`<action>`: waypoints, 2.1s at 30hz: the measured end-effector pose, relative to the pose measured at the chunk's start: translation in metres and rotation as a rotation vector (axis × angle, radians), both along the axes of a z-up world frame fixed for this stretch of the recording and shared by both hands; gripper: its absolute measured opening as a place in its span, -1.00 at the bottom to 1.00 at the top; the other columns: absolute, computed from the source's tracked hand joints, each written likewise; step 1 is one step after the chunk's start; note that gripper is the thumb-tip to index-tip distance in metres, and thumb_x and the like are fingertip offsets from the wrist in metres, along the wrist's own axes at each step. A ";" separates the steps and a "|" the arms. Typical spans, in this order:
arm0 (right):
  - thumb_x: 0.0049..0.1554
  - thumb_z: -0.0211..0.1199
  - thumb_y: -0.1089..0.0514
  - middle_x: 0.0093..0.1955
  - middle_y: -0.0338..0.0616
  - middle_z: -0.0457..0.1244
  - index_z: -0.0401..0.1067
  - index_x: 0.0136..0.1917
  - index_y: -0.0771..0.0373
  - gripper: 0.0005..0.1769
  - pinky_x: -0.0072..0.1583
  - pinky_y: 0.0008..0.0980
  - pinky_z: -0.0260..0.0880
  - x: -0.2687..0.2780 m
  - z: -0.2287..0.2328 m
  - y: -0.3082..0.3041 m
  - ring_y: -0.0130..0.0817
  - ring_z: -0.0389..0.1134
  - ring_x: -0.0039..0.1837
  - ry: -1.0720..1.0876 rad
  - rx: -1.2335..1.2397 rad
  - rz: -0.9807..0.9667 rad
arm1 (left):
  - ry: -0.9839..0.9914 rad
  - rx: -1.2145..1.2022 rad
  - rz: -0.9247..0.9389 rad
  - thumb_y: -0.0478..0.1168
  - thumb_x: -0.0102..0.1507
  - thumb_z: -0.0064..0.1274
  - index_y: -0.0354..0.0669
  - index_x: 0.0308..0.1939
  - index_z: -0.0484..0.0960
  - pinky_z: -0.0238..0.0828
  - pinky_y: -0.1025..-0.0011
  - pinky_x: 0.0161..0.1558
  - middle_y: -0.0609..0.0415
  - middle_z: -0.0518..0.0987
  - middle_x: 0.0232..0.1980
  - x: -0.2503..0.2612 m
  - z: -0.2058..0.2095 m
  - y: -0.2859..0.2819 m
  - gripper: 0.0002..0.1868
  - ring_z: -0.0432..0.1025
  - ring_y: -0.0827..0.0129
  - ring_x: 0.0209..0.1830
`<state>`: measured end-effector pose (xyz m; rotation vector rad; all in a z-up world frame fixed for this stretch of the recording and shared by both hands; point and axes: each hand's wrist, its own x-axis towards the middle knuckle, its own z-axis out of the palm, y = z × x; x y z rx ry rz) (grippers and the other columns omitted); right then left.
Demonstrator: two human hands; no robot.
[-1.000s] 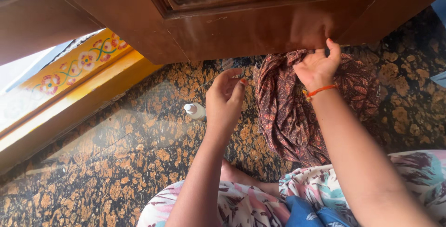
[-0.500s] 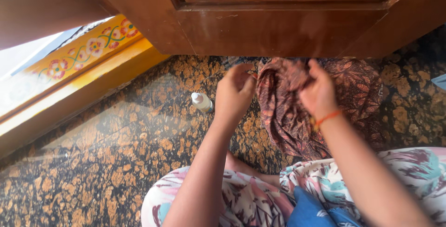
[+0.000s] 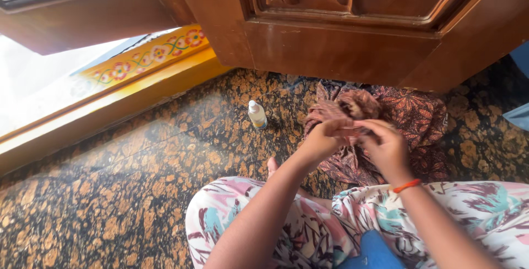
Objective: The person sits on the floor and cleans the lower section of a wooden door. They repeatedly spray a liquid from a small bottle onto the door and wipe it with a patterned cloth, focusing on the carved details and the bottom edge.
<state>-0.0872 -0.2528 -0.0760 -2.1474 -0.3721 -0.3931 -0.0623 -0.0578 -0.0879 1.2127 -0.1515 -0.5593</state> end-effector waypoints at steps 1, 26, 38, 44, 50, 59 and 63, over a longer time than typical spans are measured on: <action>0.17 0.30 0.35 0.15 -0.07 0.41 0.57 0.13 0.27 -0.76 0.23 -0.34 0.43 0.000 0.002 -0.014 -0.38 0.42 0.20 -0.073 -0.093 -0.010 | -0.079 0.123 0.092 -0.51 0.20 -0.10 -0.27 0.32 0.45 0.44 0.38 0.27 -0.07 0.62 0.21 -0.003 0.010 0.003 -0.44 0.53 0.25 0.21; 0.09 0.37 0.17 0.06 -0.11 0.39 0.58 0.05 0.08 -0.78 0.01 -0.24 0.45 -0.037 -0.015 -0.015 -0.10 0.44 0.02 -0.045 -0.209 -0.089 | 0.030 1.196 1.025 -0.10 0.15 0.31 0.02 0.43 0.33 0.31 0.02 0.26 -0.13 0.39 0.31 0.030 -0.049 0.122 -0.20 0.34 -0.11 0.28; 0.07 0.33 0.19 0.08 -0.12 0.38 0.56 0.05 0.10 -0.77 0.02 -0.22 0.43 -0.032 -0.027 -0.020 -0.09 0.43 0.02 -0.005 -0.232 -0.135 | -0.031 0.889 0.963 0.03 0.39 0.05 -0.10 0.06 0.50 0.49 0.11 0.10 -0.04 0.63 0.06 0.048 -0.060 0.131 -0.67 0.54 0.16 0.03; 0.07 0.30 0.19 0.03 -0.08 0.36 0.56 0.02 0.11 -0.78 0.07 -0.13 0.41 -0.023 -0.049 -0.024 0.01 0.39 0.06 0.124 -0.318 -0.139 | -0.087 0.383 1.044 -0.05 0.39 -0.05 -0.01 -0.07 0.46 0.61 0.35 -0.11 0.12 0.62 -0.08 0.053 -0.015 0.104 -0.83 0.54 0.39 -0.14; 0.08 0.28 0.17 0.01 -0.08 0.35 0.55 0.01 0.11 -0.80 0.06 -0.08 0.40 -0.019 -0.061 -0.026 0.04 0.38 0.05 0.132 -0.388 -0.147 | -0.281 -0.184 0.829 0.22 0.39 -0.13 -0.04 -0.18 0.43 0.54 0.28 -0.29 0.06 0.57 -0.33 0.020 0.058 0.068 -0.58 0.52 0.33 -0.35; 0.07 0.27 0.18 0.01 -0.09 0.35 0.53 0.03 0.10 -0.77 0.07 -0.09 0.40 -0.018 -0.071 -0.031 0.02 0.38 0.05 0.111 -0.401 -0.131 | -0.211 -0.536 0.514 0.50 0.36 -0.38 -0.10 -0.37 0.46 0.46 0.37 -0.33 0.05 0.53 -0.47 -0.003 0.088 0.063 -0.24 0.47 0.33 -0.46; 0.08 0.29 0.17 0.06 -0.11 0.34 0.54 0.06 0.09 -0.76 0.10 -0.10 0.39 -0.017 -0.075 -0.032 0.01 0.38 0.08 0.118 -0.423 -0.133 | -0.379 -0.365 0.599 0.18 0.34 -0.06 -0.08 -0.28 0.49 0.39 0.37 -0.38 0.07 0.54 -0.42 0.001 0.084 0.061 -0.59 0.44 0.33 -0.45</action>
